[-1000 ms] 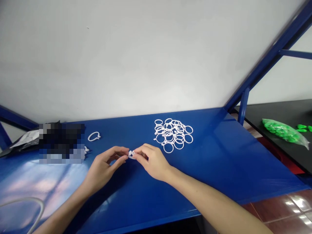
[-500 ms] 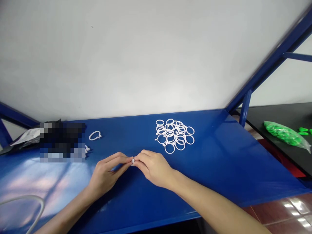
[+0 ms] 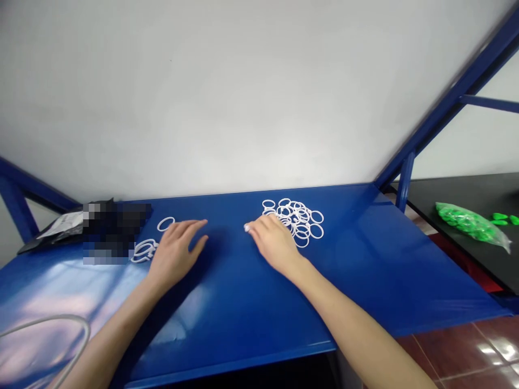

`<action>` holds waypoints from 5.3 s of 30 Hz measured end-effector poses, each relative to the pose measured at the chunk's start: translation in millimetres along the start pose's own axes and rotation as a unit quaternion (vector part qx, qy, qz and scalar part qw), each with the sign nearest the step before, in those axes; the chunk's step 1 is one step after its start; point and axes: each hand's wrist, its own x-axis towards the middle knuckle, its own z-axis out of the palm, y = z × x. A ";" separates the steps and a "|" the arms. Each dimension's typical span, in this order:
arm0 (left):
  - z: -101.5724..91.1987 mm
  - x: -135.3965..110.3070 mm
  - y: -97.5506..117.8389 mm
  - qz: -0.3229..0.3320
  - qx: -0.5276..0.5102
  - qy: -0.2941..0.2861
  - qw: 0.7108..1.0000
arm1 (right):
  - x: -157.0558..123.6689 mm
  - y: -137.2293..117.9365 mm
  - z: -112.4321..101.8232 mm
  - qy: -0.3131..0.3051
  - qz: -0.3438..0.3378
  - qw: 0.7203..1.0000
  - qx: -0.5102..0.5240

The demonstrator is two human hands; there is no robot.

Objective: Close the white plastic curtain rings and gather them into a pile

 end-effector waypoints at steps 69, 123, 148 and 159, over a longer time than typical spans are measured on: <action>-2.6 -23.6 45.4 0.126 -0.346 0.008 0.930 | -26.2 -41.0 5.4 -0.097 -0.107 0.986 0.084; -21.0 -11.1 31.0 -0.012 -0.235 -0.081 0.969 | -18.1 -47.8 -2.6 -0.090 -0.016 0.994 0.062; -8.8 -24.0 52.9 -0.122 -0.475 -0.155 0.858 | -26.5 -44.2 2.5 -0.113 -0.033 0.980 0.160; -4.2 -22.0 40.1 0.065 -0.280 -0.074 0.955 | -22.1 -42.4 6.1 -0.071 -0.083 0.992 0.066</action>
